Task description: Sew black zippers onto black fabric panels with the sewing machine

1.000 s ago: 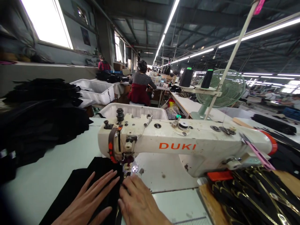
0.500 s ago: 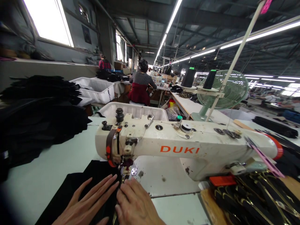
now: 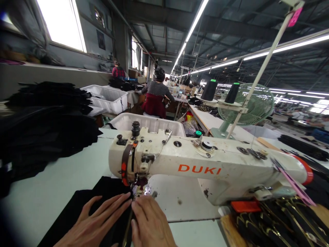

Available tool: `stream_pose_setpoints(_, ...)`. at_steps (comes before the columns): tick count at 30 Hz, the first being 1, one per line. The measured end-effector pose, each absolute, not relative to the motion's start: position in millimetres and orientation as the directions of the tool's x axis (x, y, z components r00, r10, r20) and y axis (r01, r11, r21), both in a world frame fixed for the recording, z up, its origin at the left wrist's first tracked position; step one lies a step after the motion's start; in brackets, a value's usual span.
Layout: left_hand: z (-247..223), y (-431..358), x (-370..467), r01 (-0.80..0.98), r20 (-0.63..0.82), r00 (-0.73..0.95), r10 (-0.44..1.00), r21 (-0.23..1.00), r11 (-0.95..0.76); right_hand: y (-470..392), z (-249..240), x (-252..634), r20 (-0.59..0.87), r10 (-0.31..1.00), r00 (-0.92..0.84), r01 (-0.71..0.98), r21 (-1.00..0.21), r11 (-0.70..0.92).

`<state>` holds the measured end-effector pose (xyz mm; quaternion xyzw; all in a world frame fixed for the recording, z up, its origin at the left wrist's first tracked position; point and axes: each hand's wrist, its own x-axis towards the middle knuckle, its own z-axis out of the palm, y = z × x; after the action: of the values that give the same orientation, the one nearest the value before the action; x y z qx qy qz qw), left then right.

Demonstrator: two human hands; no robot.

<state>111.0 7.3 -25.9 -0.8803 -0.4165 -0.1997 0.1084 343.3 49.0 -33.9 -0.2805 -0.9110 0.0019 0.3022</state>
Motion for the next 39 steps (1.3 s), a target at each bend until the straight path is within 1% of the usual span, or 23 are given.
stream_pose_setpoints(2, -26.7, 7.9, 110.9, 0.781, 0.432, 0.571, 0.698, -0.023, -0.625, 51.8, -31.2, 341.8, 0.540, 0.530, -0.654, 0.550, -0.142, 0.823)
stream_pose_setpoints(6, -29.1, 13.1, 107.7, 0.779, 0.412, 0.577, 0.705, -0.016, -0.627, 58.8, -34.0, 337.2, 0.519, 0.499, -0.694, 0.546, -0.073, 0.834)
stream_pose_setpoints(10, -26.5, 19.8, 104.5, 0.785, 0.376, 0.573, 0.728, 0.001, -0.619, 64.9, -41.9, 332.3, 0.601, 0.491, -0.631, 0.587, -0.044, 0.809)
stream_pose_setpoints(12, -21.6, 21.8, 105.0, 0.787, 0.329, 0.577, 0.747, 0.020, -0.617, 67.0, -45.4, 330.6, 0.628, 0.486, -0.608, 0.608, -0.026, 0.794)
stream_pose_setpoints(16, -8.1, 24.3, 109.2, 0.808, 0.199, 0.571, 0.797, 0.034, -0.588, 69.5, -47.8, 330.9, 0.587, 0.512, -0.627, 0.646, 0.025, 0.763)
stream_pose_setpoints(18, -2.4, 25.0, 111.1, 0.811, 0.151, 0.575, 0.804, 0.026, -0.585, 70.1, -47.2, 332.1, 0.581, 0.517, -0.629, 0.645, 0.018, 0.764)
stream_pose_setpoints(20, 1.7, 24.8, 112.4, 0.806, 0.134, 0.584, 0.801, 0.024, -0.592, 70.8, -46.5, 333.5, 0.577, 0.511, -0.637, 0.631, 0.010, 0.776)
stream_pose_setpoints(23, 4.4, 23.5, 113.4, 0.802, 0.140, 0.587, 0.798, 0.036, -0.596, 72.1, -47.3, 335.5, 0.555, 0.518, -0.651, 0.617, -0.011, 0.787)
stream_pose_setpoints(27, 1.0, 23.8, 114.0, 0.786, 0.189, 0.599, 0.778, 0.050, -0.616, 74.4, -52.9, 338.4, 0.513, 0.539, -0.668, 0.603, -0.052, 0.796)
stream_pose_setpoints(31, -7.6, 25.5, 111.7, 0.765, 0.251, 0.617, 0.745, 0.029, -0.643, 75.5, -58.3, 339.0, 0.493, 0.540, -0.682, 0.589, -0.068, 0.805)
stream_pose_setpoints(36, -16.1, 26.9, 105.1, 0.747, 0.354, 0.625, 0.696, -0.015, -0.664, 73.9, -57.6, 336.3, 0.525, 0.545, -0.653, 0.595, -0.089, 0.799)
stream_pose_setpoints(39, -15.0, 28.1, 103.2, 0.743, 0.363, 0.632, 0.685, -0.031, -0.669, 72.0, -49.5, 333.7, 0.482, 0.575, -0.662, 0.595, -0.128, 0.793)
